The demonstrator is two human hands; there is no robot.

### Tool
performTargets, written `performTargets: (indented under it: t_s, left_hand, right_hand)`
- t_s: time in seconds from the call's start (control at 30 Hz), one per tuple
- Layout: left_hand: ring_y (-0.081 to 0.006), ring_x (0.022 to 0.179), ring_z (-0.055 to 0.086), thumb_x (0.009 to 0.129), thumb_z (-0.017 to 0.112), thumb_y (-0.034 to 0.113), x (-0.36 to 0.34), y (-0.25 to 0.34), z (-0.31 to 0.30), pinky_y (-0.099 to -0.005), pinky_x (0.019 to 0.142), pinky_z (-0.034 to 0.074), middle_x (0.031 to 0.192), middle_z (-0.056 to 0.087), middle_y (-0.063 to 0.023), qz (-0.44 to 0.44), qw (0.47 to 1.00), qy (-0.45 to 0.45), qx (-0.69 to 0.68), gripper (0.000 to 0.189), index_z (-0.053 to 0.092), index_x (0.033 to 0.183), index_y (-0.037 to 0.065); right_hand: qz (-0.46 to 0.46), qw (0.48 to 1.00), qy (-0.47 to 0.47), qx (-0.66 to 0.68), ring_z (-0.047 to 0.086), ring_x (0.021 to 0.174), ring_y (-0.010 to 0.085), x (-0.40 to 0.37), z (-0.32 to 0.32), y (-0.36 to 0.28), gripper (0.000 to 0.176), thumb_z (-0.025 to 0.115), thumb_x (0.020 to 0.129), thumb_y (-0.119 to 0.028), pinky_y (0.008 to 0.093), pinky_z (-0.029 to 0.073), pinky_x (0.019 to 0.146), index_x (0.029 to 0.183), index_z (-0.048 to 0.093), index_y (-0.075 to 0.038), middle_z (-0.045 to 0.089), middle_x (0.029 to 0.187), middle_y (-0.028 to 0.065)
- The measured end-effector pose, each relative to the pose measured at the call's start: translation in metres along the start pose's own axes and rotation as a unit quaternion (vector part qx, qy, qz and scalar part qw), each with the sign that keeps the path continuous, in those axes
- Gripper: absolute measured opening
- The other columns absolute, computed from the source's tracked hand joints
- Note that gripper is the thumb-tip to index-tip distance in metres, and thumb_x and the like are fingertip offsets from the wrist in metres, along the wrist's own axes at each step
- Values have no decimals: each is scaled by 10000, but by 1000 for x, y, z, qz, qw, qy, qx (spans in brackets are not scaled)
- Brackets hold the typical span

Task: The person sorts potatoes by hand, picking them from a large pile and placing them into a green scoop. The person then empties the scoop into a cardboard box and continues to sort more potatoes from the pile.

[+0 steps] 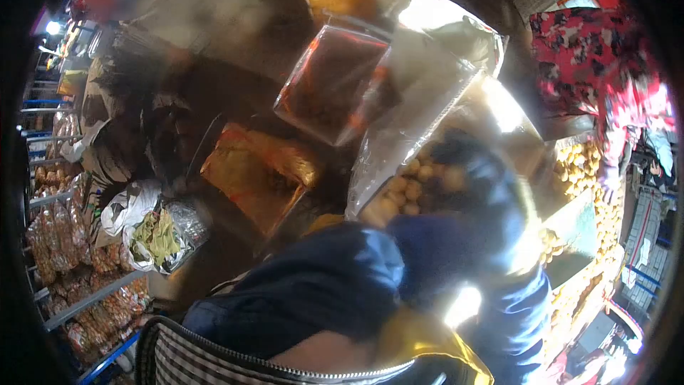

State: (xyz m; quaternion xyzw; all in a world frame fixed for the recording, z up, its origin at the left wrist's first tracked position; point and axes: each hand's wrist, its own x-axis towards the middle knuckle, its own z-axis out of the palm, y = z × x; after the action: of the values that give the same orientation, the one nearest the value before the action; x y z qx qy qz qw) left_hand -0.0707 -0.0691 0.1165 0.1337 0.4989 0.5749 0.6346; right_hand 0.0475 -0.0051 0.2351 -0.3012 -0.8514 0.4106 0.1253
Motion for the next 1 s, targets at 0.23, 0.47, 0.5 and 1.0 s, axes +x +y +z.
performTargets:
  t_s: [0.23, 0.47, 0.5, 1.0]
  left_hand:
    - [-252, 827, 670, 944, 671, 137, 29, -40, 64, -428, 740, 565, 958, 671, -115, -41, 994, -99, 31, 173, 659, 1061, 10]
    - [-266, 851, 671, 941, 672, 165, 59, -113, 167, -446, 771, 567, 976, 682, -130, -125, 967, -218, 38, 217, 670, 1077, -5]
    - [-268, 854, 671, 940, 672, 169, 66, -121, 174, -448, 775, 567, 978, 683, -132, -123, 967, -219, 43, 224, 671, 1079, -7]
    - [-275, 971, 724, 925, 730, 53, 57, -91, 172, -412, 862, 606, 1152, 706, -180, -27, 968, -214, 129, 399, 615, 1270, -110]
  right_hand:
    - [110, 984, -13, 140, 644, 1262, 268, -20, -30, -80, 577, 651, 1038, -272, 382, 547, 988, 1526, 512, 1, 602, 1440, 236]
    - [237, 892, 386, -5, 683, 1043, 156, -205, -58, -24, 347, 633, 1054, -82, 311, 553, 912, 1383, 643, 28, 736, 1192, 91]
    - [289, 836, 463, 55, 679, 1024, 138, -236, -46, -17, 359, 656, 1050, -97, 307, 558, 901, 1393, 648, 4, 735, 1198, 70]
    - [641, 716, 233, -148, 637, 1219, 449, -321, 63, 21, 712, 600, 911, -50, 517, 554, 969, 1590, 422, -168, 527, 1455, 251]
